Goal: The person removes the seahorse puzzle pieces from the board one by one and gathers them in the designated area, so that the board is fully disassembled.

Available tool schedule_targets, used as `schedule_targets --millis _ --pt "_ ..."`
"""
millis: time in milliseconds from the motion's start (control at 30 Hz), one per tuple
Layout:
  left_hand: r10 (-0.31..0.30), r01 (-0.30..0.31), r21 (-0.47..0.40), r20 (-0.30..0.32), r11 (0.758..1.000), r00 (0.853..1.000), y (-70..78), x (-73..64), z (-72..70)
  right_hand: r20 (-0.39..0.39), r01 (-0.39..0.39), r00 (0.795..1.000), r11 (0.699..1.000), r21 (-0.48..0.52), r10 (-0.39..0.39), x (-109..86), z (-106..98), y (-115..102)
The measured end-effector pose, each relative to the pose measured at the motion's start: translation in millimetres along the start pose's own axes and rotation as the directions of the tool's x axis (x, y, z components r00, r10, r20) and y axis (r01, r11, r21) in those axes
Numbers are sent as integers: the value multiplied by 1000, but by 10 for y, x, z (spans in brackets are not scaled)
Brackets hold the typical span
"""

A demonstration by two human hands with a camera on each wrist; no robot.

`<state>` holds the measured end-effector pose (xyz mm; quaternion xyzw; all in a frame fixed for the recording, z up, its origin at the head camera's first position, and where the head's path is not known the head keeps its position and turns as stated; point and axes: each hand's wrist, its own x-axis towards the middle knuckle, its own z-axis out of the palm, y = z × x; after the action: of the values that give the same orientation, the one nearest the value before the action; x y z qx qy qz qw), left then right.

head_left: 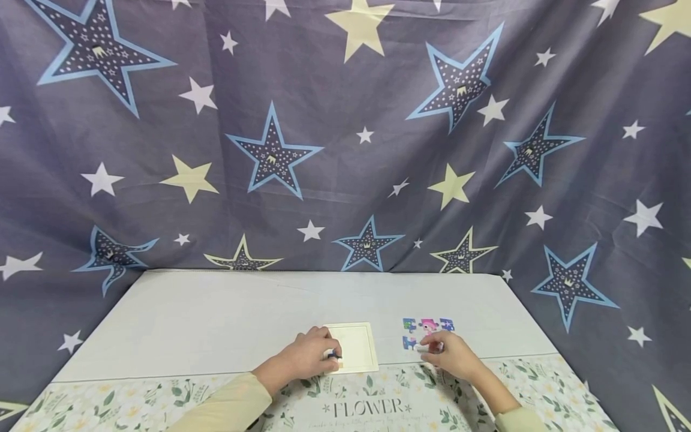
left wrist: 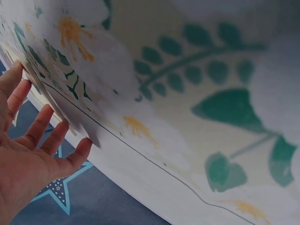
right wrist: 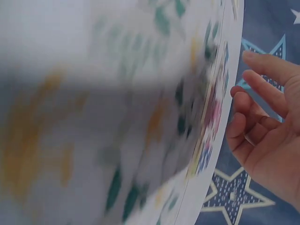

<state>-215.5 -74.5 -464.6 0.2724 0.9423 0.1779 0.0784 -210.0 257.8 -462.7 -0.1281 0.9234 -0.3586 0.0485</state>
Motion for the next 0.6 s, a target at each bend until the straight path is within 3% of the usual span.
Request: schedule_targets --millis 600 --pt "-2 2 9 -11 1000 1000 -11 -11 9 34 94 995 996 3 -94 265 501 -465"
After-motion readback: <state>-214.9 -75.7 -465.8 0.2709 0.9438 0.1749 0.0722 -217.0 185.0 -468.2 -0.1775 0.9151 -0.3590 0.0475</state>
